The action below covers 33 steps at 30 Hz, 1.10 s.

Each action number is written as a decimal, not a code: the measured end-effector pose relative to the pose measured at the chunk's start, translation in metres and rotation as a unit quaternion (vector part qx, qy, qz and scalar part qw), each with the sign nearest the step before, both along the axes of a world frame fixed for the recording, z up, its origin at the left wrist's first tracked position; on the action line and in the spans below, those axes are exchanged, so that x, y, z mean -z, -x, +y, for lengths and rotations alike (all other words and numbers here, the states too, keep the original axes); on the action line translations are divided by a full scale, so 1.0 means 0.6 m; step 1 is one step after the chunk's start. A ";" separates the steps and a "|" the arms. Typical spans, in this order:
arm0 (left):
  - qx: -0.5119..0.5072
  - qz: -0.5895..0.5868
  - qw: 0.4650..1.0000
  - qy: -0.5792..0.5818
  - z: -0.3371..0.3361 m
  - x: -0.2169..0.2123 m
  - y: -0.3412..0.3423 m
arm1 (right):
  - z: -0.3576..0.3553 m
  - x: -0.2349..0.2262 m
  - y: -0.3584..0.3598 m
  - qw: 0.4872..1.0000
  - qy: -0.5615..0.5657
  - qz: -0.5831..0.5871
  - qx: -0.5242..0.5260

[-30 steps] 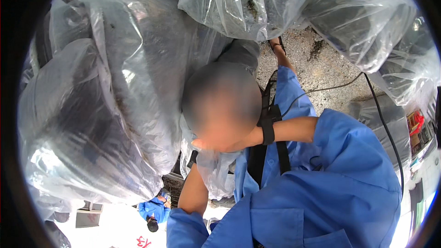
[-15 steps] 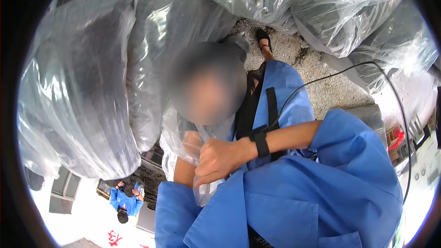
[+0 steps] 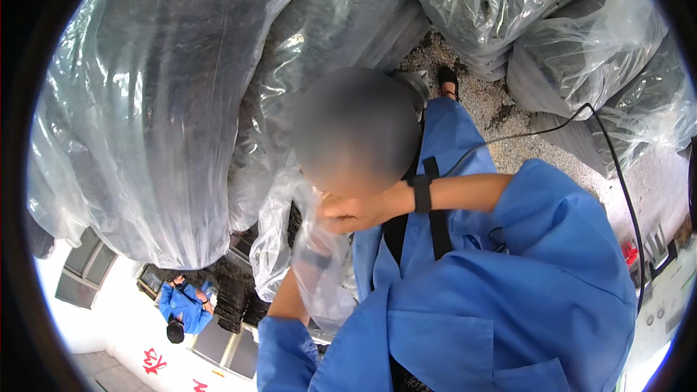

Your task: The person repeatedly picks up dark, compressed circular discs from a table, places them into clear plastic bags, and then removes them to place them back on the table. This cycle of bagging and unbagging is performed multiple times with different discs.

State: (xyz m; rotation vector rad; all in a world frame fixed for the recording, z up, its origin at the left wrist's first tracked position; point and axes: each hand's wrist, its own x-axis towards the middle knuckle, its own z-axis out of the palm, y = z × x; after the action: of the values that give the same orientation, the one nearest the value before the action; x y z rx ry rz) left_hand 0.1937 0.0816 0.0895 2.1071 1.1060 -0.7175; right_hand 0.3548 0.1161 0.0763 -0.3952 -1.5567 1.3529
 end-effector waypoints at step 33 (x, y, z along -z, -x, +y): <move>-0.087 -0.144 0.977 -0.133 0.021 0.214 -0.069 | -0.020 -0.066 0.021 0.997 -0.033 -0.059 -0.039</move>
State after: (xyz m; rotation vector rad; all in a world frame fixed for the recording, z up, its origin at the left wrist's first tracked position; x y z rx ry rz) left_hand 0.2351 0.0943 -0.0386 2.2103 1.2555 -0.1791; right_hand 0.3422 0.1044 0.1161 -0.3825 -1.7259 1.3533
